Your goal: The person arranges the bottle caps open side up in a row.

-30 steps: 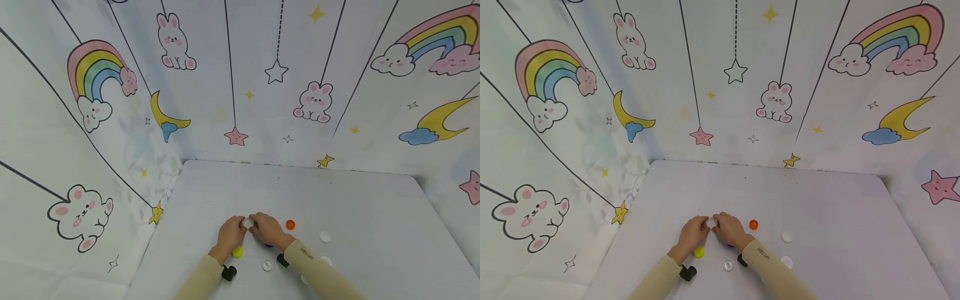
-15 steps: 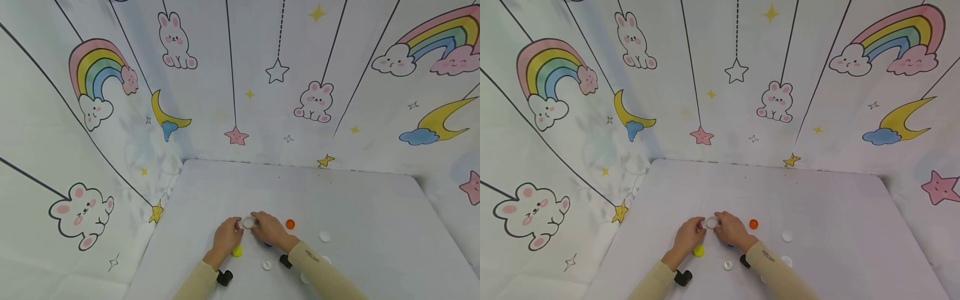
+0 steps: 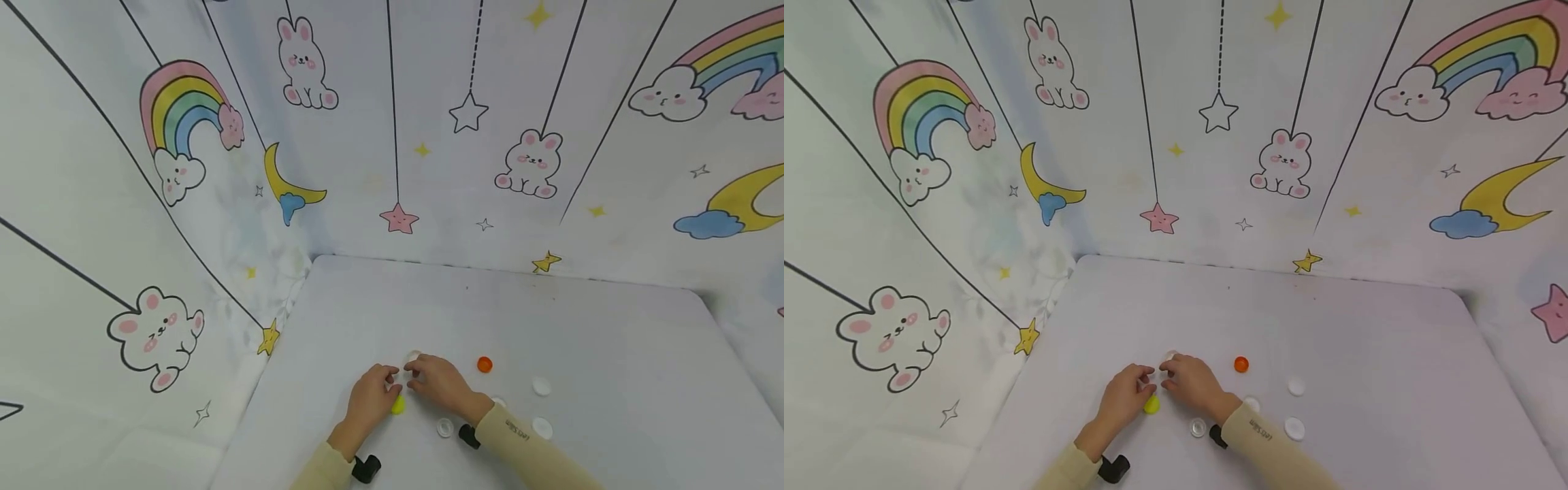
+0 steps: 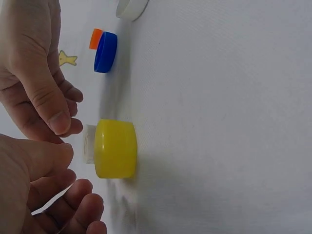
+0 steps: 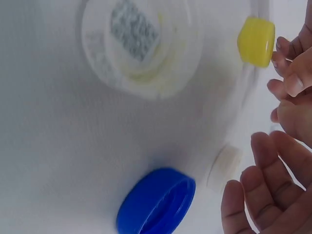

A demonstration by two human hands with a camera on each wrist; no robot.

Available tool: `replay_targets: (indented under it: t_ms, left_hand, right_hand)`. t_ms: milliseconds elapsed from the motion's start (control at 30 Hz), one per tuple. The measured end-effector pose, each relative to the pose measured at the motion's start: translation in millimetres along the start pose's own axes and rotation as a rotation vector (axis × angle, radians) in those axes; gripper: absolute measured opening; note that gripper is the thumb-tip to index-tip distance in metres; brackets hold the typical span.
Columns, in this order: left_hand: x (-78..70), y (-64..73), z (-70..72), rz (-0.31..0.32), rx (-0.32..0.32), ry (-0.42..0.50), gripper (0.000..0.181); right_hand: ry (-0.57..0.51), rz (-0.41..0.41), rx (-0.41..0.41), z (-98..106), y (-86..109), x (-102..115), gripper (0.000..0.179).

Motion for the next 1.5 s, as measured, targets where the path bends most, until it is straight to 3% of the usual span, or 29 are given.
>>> replay_targets:
  t_ms: [200,667,1167,1500]
  left_hand:
    - [6.5,19.2,-1.3,0.024,0.030,0.003,0.023]
    - [16.4,42.9,-14.0,0.052,0.074,0.009,0.030]
    - [11.5,41.5,-9.1,0.022,0.024,-0.040,0.029]
    - [11.4,36.1,-3.5,0.028,0.002,-0.008,0.030]
  right_hand:
    - [0.034,0.094,0.063,-10,7.3,16,0.027]
    - [0.052,0.070,0.160,-30,16.1,21,0.029]
    - [0.102,0.099,0.125,-32,17.0,24,0.029]
    - [0.065,0.069,0.112,-25,12.1,23,0.032]
Point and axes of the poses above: each hand's wrist, its own y-axis away from the middle knuckle, its own z-axis out of the back of the hand, x = y × z, the point moved 8 cm from there along -y, towards the middle knuckle, and after that the axes turned 1 degree about -z, right-handed, at the moved point
